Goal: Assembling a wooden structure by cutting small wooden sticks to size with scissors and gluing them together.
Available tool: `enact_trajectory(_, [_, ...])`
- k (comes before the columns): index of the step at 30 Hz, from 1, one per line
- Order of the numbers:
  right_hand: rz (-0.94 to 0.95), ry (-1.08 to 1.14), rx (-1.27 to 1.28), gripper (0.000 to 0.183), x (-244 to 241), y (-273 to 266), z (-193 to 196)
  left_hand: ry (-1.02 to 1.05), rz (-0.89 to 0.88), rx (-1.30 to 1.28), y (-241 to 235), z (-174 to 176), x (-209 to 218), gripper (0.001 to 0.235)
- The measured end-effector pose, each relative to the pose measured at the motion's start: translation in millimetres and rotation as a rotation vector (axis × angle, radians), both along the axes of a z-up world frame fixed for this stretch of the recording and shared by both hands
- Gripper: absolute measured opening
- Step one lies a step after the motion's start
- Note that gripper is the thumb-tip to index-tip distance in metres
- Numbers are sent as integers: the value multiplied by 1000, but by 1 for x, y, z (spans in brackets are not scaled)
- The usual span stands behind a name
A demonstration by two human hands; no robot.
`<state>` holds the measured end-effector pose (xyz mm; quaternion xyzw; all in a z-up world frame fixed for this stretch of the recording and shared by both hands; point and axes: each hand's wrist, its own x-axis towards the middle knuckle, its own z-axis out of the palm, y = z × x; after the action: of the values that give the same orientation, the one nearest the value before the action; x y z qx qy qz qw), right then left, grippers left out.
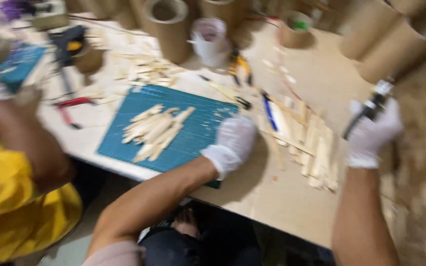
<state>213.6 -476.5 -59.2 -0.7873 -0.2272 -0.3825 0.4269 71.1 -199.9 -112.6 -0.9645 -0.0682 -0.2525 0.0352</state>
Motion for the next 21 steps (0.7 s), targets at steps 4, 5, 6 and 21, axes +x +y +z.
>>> enact_trajectory(4, [83, -34, -16, 27, 0, 6, -7, 211, -139, -146, 1, 36, -12, 18])
enact_trajectory(5, [144, 31, 36, 41, 2, 8, -7, 226, -242, -286, 3, 51, -18, 17])
enact_trajectory(6, [207, 97, 85, 59, 5, 9, -7, 236, -346, -424, 4, 66, -23, 20])
enact_trajectory(21, [-20, 254, 40, 28, -23, 21, 10, 92, 11, -455, 203, 148, -13, 21])
